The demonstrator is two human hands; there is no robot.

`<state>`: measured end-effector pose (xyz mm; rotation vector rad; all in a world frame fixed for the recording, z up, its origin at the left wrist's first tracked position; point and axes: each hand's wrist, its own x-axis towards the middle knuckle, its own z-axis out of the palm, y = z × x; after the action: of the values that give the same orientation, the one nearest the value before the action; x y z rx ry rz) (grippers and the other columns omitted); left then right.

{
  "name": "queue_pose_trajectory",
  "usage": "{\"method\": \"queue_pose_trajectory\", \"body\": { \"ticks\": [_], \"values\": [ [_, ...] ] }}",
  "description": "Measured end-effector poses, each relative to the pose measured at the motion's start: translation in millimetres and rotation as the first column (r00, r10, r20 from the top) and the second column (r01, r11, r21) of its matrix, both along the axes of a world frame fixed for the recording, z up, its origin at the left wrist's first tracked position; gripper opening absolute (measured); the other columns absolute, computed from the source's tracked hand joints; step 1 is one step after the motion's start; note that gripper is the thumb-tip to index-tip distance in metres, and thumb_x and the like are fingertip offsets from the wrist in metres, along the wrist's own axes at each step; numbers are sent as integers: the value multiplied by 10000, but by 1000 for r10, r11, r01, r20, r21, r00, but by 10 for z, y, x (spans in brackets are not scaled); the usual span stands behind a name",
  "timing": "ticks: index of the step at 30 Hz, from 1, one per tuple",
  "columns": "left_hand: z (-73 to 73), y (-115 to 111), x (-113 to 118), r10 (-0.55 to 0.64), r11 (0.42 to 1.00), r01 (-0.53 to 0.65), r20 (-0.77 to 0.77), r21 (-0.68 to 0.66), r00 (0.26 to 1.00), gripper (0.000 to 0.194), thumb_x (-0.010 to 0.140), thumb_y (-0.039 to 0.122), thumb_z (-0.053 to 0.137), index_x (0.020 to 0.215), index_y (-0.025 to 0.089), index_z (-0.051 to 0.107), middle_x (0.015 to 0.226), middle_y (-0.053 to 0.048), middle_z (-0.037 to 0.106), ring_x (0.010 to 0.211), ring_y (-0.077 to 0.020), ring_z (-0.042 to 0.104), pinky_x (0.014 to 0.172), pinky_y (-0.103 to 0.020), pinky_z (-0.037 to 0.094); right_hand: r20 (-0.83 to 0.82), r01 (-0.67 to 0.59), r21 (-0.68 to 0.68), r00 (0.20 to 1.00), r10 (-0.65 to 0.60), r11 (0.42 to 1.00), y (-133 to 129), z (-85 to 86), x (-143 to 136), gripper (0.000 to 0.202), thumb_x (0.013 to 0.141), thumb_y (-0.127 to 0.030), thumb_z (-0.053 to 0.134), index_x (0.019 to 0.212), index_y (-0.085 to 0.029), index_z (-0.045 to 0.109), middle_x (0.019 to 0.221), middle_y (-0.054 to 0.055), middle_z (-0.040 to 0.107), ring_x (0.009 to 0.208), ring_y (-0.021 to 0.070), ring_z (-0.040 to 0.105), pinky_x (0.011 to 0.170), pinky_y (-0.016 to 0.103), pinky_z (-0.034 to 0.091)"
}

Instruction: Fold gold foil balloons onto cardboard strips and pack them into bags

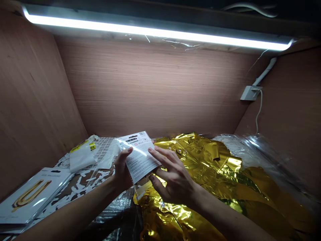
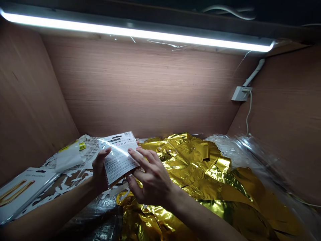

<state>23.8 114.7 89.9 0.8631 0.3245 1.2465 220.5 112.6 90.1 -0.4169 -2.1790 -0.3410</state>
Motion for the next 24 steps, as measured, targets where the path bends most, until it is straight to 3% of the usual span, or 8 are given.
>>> {"method": "queue_pose_trajectory", "body": {
  "ticks": [4,8,11,16,19,21,24],
  "values": [
    [-1,3,-5,1,1000,-1,-4,25,1000,732,841,507,607,1454,122,501,1263,-178,696,1165,-405,644,1038,-515,467,-108,32,47,994,-27,998,-8,-35,-10,151,858,-211,645,913,-150,771,1440,149,611,1335,338,550,1048,524,499],
    [14,0,6,-59,997,59,10,40,998,727,856,516,572,1455,112,487,1281,-184,685,1199,-401,625,1061,-519,445,-194,-18,117,980,41,993,-25,-47,-14,105,832,-182,661,873,-192,756,1329,91,699,1258,302,619,990,495,532],
    [21,-11,15,-64,997,63,22,44,998,675,867,526,531,1400,112,530,1200,-169,713,1153,-388,644,1025,-506,470,-227,-62,83,971,79,995,-15,-10,-5,72,815,-193,686,831,-231,745,1217,49,754,1175,275,668,939,472,556],
    [-31,46,-43,-43,999,39,-106,-37,993,455,746,413,632,1081,108,672,750,-96,708,832,-348,699,832,-476,554,-257,-184,-199,958,130,963,106,209,156,79,820,-210,700,744,-215,721,1120,74,772,1036,227,713,899,417,580],
    [-112,114,-107,-4,994,-13,-159,-105,987,415,625,289,665,1005,125,682,752,-91,711,791,-341,692,774,-466,572,-158,-188,-427,979,132,885,183,388,346,107,833,-240,725,733,-202,709,1086,58,770,1007,198,718,914,366,566],
    [-160,144,-131,-14,991,-13,-198,-135,980,410,608,260,673,996,129,685,755,-92,713,795,-344,693,752,-461,577,-45,-138,-529,990,135,837,196,485,454,88,803,-272,769,851,-208,733,1148,50,749,1033,196,704,913,345,558],
    [-165,166,-116,-110,987,71,-280,-147,954,449,629,238,686,1063,123,692,786,-103,729,854,-367,708,757,-467,581,96,-26,-648,989,115,761,154,581,540,352,759,-285,812,1089,-215,711,1167,52,727,925,178,702,770,285,561]
  ]
}}
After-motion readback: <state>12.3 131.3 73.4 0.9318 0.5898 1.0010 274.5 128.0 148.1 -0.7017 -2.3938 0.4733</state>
